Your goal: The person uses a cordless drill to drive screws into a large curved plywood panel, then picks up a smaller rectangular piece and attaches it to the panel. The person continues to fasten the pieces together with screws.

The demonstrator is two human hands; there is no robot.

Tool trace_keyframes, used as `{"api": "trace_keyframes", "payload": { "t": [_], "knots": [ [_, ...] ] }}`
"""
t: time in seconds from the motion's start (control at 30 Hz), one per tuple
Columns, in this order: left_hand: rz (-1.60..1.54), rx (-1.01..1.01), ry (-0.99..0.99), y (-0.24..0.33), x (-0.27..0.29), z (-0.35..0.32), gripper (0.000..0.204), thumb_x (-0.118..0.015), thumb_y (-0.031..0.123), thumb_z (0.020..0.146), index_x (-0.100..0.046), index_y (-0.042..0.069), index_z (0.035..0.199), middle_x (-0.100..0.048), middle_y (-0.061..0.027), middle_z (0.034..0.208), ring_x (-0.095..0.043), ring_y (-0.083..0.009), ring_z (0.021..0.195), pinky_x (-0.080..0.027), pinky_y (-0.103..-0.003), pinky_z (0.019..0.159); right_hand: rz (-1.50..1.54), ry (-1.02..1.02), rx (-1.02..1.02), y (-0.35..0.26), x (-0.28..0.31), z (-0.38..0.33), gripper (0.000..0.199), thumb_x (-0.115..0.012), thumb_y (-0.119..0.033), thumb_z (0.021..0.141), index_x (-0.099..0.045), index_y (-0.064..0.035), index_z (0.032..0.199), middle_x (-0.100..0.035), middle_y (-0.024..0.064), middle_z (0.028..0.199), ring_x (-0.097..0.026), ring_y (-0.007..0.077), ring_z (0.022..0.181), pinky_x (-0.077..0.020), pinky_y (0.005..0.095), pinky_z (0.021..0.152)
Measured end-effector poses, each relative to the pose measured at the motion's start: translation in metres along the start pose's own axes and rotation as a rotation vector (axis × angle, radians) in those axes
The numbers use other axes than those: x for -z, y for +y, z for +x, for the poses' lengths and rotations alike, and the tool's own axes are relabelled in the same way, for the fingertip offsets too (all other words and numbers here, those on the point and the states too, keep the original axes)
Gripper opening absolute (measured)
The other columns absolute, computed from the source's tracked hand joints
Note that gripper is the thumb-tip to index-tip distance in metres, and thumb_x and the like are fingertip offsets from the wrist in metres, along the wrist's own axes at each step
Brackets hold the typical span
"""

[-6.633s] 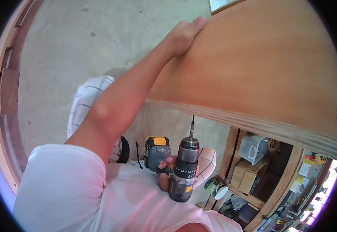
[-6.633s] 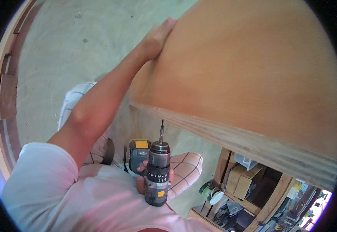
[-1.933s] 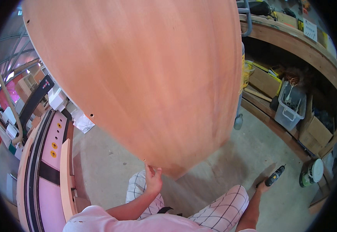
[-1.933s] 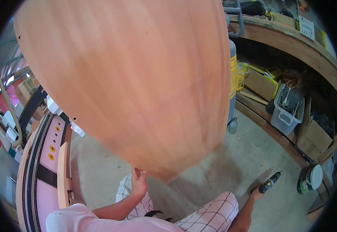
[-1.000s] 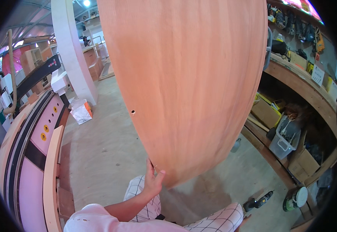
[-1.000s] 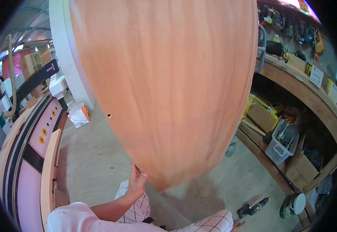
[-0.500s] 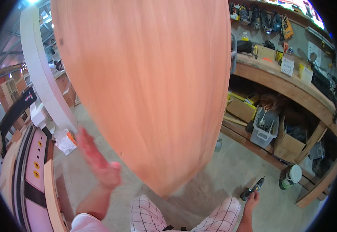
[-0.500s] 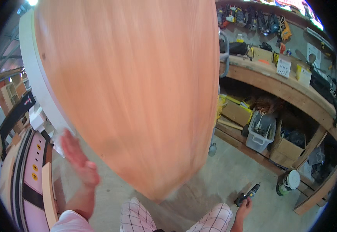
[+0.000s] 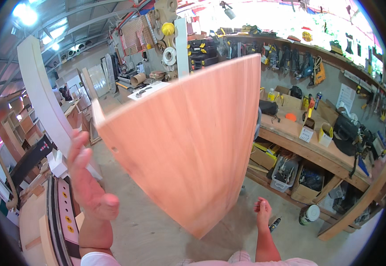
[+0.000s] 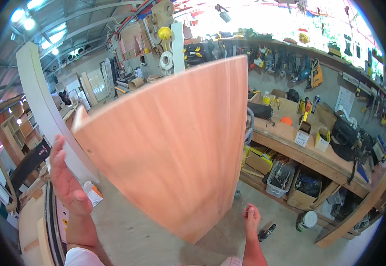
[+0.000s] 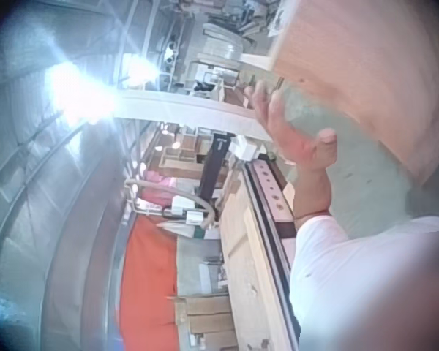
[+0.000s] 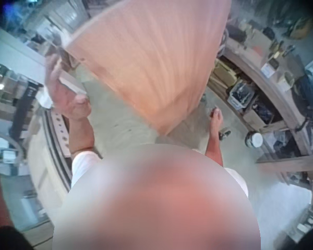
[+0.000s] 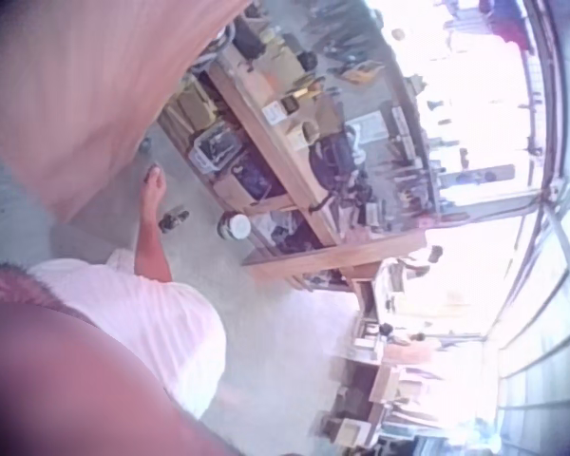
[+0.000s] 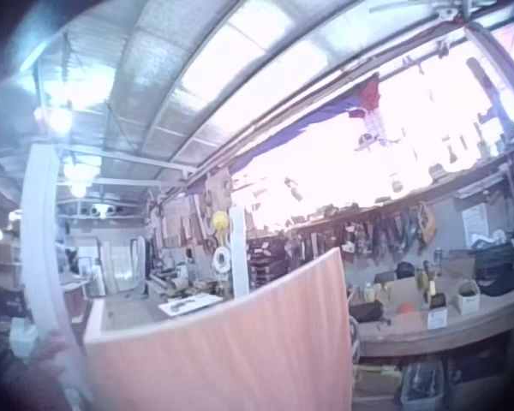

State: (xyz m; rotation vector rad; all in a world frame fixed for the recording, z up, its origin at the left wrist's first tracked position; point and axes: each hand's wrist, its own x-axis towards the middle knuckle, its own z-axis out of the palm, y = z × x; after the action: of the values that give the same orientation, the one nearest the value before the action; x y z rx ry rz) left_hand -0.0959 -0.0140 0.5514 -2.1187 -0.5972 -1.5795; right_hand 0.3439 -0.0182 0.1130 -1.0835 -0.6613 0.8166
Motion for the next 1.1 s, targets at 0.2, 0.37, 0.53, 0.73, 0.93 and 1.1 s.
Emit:
{"api": "trace_keyframes", "payload": {
  "t": [0.2,0.37,0.53,0.73,0.93,1.1],
  "knots": [
    [0.13,0.024,-0.598,0.016,0.024,0.138,0.075,-0.075,0.051,0.082,-0.055,0.002,0.136,-0.053,-0.0229,0.14,-0.05,-0.0394,0.132,-0.04,-0.052,0.108,-0.028,-0.067,0.074,-0.114,-0.041,0.052,0.038,-0.057,-0.038,0.104,-0.066,-0.0054,0.121,-0.065,0.0016,0.092,-0.057,0.0084,0.07,-0.0454,0.024,0.061],
    [0.298,0.093,-0.76,0.012,-0.051,0.162,0.076,-0.073,0.046,0.081,-0.051,0.001,0.138,-0.049,-0.0197,0.142,-0.05,-0.0381,0.132,-0.049,-0.047,0.102,-0.095,-0.088,0.211,-0.151,-0.089,0.176,0.038,-0.058,-0.035,0.103,-0.063,-0.0084,0.129,-0.066,0.0011,0.102,-0.06,0.0094,0.085,-0.0471,0.0249,0.069],
    [0.31,0.374,-0.95,0.004,-0.107,0.179,0.09,-0.07,0.043,0.084,-0.036,-0.012,0.147,-0.06,-0.0348,0.12,-0.065,-0.0416,0.108,-0.055,-0.047,0.087,-0.078,-0.156,0.104,-0.144,-0.14,0.307,0.07,-0.054,-0.057,0.098,-0.039,-0.0169,0.154,-0.049,0.0088,0.146,-0.044,0.0278,0.135,-0.0274,0.0456,0.114],
    [0.439,0.49,-1.138,-0.002,-0.166,0.189,0.077,-0.067,0.038,0.083,-0.046,-0.004,0.143,-0.068,-0.0173,0.12,-0.068,-0.0324,0.109,-0.056,-0.042,0.082,0.089,-0.569,0.186,-0.125,-0.179,0.331,0.068,-0.039,-0.05,0.106,-0.039,0.0024,0.149,-0.046,0.0174,0.147,-0.044,0.029,0.134,-0.0327,0.0432,0.113],
    [0.569,0.569,-0.954,-0.004,-0.199,0.179,0.033,-0.064,0.022,0.082,-0.076,0.011,0.11,-0.075,-0.0081,0.109,-0.071,-0.0288,0.102,-0.057,-0.045,0.077,0.268,-0.544,-0.15,-0.117,-0.177,0.344,0.06,-0.033,-0.04,0.109,-0.041,0.0076,0.146,-0.046,0.0179,0.147,-0.046,0.0289,0.133,-0.0347,0.0433,0.112],
    [0.559,0.664,-1.027,-0.002,-0.155,0.177,0.031,-0.061,0.017,0.083,-0.077,0.011,0.109,-0.075,-0.0103,0.105,-0.073,-0.0281,0.098,-0.057,-0.044,0.075,0.21,-0.686,0.015,-0.111,-0.175,0.341,0.055,-0.039,-0.037,0.107,-0.048,0.0068,0.139,-0.051,0.0149,0.142,-0.047,0.0279,0.131,-0.0343,0.0441,0.114]
  ]
}}
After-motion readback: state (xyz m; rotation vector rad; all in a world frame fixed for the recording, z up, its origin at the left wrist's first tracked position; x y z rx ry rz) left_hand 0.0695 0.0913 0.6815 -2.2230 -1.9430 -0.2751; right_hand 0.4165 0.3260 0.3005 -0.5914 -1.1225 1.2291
